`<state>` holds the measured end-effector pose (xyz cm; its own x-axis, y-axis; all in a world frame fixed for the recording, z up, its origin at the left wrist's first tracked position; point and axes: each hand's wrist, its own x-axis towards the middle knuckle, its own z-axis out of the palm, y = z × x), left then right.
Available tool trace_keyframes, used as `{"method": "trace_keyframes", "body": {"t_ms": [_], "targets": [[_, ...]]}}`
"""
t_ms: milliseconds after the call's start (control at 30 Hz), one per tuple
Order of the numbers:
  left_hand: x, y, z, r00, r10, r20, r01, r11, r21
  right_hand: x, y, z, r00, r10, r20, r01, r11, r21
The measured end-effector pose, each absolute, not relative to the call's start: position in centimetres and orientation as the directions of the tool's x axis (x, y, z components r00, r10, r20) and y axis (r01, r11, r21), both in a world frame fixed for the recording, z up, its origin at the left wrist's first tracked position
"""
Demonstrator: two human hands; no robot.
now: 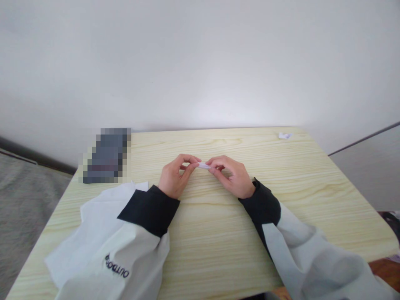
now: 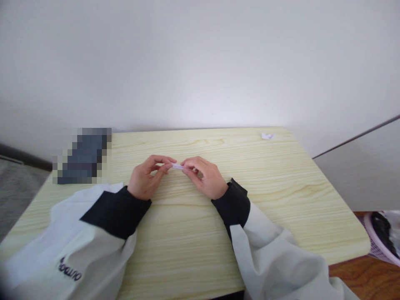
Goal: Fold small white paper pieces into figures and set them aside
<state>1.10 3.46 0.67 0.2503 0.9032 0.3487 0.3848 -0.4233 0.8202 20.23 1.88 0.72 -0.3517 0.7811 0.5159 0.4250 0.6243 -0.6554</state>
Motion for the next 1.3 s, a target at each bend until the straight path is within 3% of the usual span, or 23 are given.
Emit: {"method": "trace_keyframes", "body": {"t_ms": [267,1000,1300], "targets": [[1.22,3.39,0.67,0.3,0.844,0.445,0.404,-0.535,0.742,20.16,1.78,0.8,-0.319,0.79,0.524,0.4,0.613,-0.681],[0.98,3.57,0.26,0.274,0.807,0.523,0.51,-0.583,0.632,20.16,1.95,0.85,-0.349,0.734,0.582,0.426,0.678,-0.599],[0.82,3.69,0.43,0.399,0.74,0.542,0.456,-0.672,0.583,20.29,1.93,0.8,-0.361,0.721,0.591,0.443,0.691,-0.572]]}}
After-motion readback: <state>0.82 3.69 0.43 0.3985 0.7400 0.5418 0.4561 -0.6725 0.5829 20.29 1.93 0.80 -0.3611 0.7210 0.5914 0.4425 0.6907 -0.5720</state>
